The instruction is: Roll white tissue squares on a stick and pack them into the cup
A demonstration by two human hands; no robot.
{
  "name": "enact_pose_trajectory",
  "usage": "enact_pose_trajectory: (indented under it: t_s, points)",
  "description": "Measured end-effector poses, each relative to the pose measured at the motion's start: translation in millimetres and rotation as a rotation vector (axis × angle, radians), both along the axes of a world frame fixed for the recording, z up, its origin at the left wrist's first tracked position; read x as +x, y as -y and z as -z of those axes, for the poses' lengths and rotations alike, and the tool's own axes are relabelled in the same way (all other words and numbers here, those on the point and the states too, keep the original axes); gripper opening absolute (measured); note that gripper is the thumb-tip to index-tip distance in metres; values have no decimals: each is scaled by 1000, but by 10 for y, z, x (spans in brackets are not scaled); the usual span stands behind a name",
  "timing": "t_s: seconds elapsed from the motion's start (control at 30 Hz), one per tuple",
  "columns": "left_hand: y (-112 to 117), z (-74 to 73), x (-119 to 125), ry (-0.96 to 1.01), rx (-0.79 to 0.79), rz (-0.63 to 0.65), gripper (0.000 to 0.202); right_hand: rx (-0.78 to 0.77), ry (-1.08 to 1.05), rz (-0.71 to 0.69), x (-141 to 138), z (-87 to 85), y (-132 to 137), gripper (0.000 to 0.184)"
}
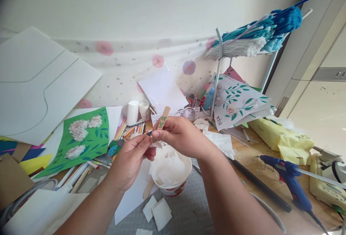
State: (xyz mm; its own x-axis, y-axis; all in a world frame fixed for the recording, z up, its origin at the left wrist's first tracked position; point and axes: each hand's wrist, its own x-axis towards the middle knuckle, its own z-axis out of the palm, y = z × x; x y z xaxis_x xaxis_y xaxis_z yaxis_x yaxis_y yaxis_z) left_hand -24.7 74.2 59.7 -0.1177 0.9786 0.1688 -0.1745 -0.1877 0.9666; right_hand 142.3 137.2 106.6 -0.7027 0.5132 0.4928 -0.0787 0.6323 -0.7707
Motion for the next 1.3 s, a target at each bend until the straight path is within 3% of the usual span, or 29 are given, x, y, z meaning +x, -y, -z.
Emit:
enact_pose_trajectory:
  t_s: [0.1,0.23,0.43,0.63,0.8,1.0,1.1,1.3]
  points:
    - [-7,-6,0,21,-8,-5,35,33,31,6,-34,-18,-16,30]
    - [-17,-5,-6,25,-35,-25,34,56,86,114,-66,-83,-39,20]
    - [-45,16,-38,12,-30,-54,32,-33,63,173,43,-111,-153,19]
    - [-52,45,-71,-23,-22,-118,32,70,260,376,270,-152,-239,20]
    - [-52,43,-42,-53,-38,-142,34,146,523,202,272,-201,-211,23]
    - [-38,22,-4,-16,-61,-134,28,-1,88,-64,100,-147,-92,34]
    - [-22,5,7,31,-27,-114,27,-30,1,-186,0,-106,-39,31]
    - [16,-54,1,121,-12,-39,29,-103,-29,-180,-86,-60,-56,29]
